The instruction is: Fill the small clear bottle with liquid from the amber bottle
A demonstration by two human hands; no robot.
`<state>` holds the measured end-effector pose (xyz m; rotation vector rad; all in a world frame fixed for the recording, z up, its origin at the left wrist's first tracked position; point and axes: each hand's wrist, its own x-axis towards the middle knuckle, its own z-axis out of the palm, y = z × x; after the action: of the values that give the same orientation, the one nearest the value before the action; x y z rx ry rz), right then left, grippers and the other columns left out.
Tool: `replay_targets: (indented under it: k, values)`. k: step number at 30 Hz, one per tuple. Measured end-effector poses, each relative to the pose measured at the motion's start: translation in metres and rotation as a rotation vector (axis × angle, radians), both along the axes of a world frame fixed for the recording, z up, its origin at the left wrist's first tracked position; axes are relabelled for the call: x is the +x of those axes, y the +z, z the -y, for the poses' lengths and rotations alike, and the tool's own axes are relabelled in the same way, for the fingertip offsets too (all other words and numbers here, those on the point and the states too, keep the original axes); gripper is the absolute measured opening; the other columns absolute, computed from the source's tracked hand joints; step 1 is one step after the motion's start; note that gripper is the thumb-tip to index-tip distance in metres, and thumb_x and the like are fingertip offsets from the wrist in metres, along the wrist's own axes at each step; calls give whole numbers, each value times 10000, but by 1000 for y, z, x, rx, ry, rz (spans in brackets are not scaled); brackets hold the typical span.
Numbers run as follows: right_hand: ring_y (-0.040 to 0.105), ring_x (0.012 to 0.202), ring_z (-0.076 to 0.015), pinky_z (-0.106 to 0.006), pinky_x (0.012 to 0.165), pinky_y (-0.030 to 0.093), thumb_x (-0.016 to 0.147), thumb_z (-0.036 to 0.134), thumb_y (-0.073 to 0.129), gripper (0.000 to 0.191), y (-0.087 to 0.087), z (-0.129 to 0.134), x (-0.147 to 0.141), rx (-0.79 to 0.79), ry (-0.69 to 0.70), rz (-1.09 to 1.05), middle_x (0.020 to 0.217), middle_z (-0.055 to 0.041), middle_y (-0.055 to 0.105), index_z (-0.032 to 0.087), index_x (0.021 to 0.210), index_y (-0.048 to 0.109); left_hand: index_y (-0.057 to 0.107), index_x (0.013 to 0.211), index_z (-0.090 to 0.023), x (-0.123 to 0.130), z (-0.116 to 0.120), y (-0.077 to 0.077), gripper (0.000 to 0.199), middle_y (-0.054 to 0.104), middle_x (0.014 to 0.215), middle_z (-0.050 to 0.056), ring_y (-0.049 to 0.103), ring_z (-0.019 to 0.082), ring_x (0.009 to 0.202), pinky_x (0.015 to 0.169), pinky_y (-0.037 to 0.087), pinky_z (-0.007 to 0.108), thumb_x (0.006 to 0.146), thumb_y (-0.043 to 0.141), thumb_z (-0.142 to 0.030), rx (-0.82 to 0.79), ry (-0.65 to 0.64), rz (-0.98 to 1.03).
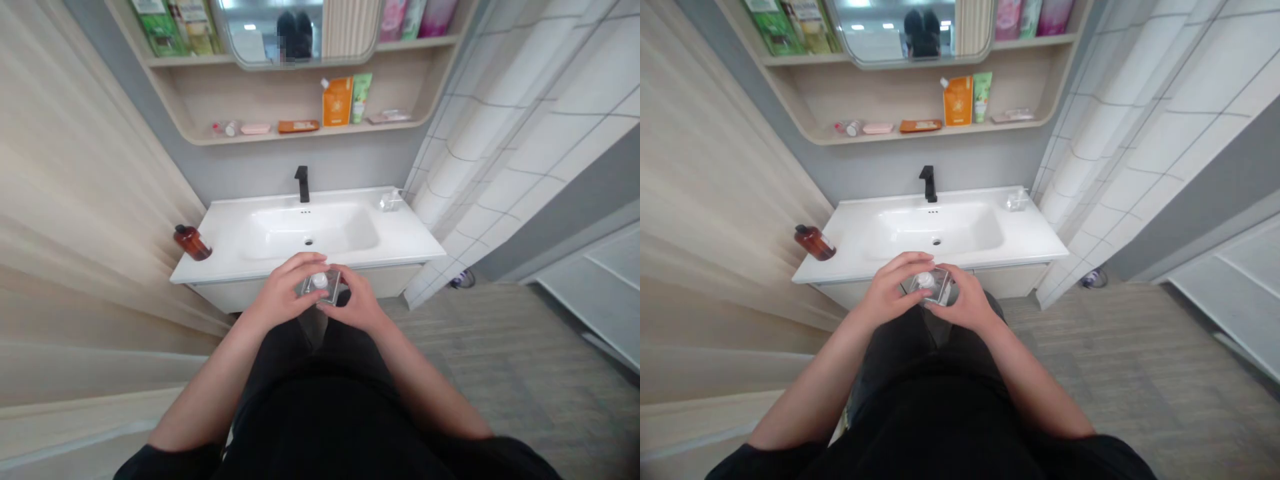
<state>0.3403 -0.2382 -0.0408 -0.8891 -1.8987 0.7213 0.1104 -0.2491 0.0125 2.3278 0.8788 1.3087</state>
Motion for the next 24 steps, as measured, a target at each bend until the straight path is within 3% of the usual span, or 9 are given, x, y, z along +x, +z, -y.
replay_targets:
  k: [4,9,11,13,16,18,20,22,24]
  values:
    - [797,1155,-355,-525,1042,643,783,470,961,743,0,0,-1,-3,-21,5,1331,-113,808,272,1435,663,859,1229,-261,0,-5,-6,317,796,1177,100,781,249,1100,1033,650,427,947,898,-402,-60,48,97]
    - [796,1131,-329,-478,997,658,799,444,955,735,-2,-4,0,-96,64,-41,1331,-97,812,272,1449,661,646,1605,-291,-8,-8,-9,572,772,1414,142,721,317,1374,1225,547,535,1047,754,-355,-261,-138,126]
    - [795,1138,-331,-479,1000,657,803,443,956,743,-2,-4,-1,-112,80,-51,1333,-95,812,275,1462,658,652,1581,-280,-7,-9,-11,656,737,1460,161,687,346,1415,1232,539,545,968,854,-399,-274,-139,138]
    - [796,1132,-331,-485,1005,654,804,437,955,751,-1,-4,-1,-114,87,-54,1330,-93,812,275,1473,655,707,1478,-265,-6,-11,-14,645,753,1373,151,711,339,1352,1194,563,521,894,931,-419,-258,-81,180]
    - [795,1134,-330,-484,1007,652,796,427,953,748,0,-4,-2,-111,103,-49,1333,-90,811,276,1468,663,614,1567,-293,-5,-13,-19,624,783,1251,122,746,301,1291,1175,567,505,995,835,-409,-327,-144,249]
    - [792,1155,-330,-479,1010,654,805,431,946,729,0,-5,-2,-126,119,-51,1346,-88,807,281,1463,669,539,1638,-308,-7,-15,-22,697,746,1393,156,722,319,1359,1162,573,497,1011,814,-438,-375,-242,269]
    - [791,1159,-326,-474,1010,655,817,437,942,716,-1,-5,-1,-144,129,-48,1346,-86,807,285,1462,672,574,1604,-297,-8,-15,-25,769,688,1492,177,704,337,1382,1125,589,469,929,902,-467,-377,-243,280]
    - [793,1151,-325,-471,1006,657,806,447,952,729,-2,-5,-1,-148,128,-47,1334,-88,810,280,1460,674,630,1535,-277,-9,-15,-27,764,732,1382,148,730,314,1315,1112,586,448,868,962,-443,-374,-176,296]
    - [794,1160,-325,-469,1014,658,792,453,960,738,-3,-5,0,-150,137,-58,1337,-92,808,272,1450,678,607,1554,-277,-9,-15,-29,738,786,1220,109,750,292,1267,1135,570,461,907,936,-412,-406,-173,323]
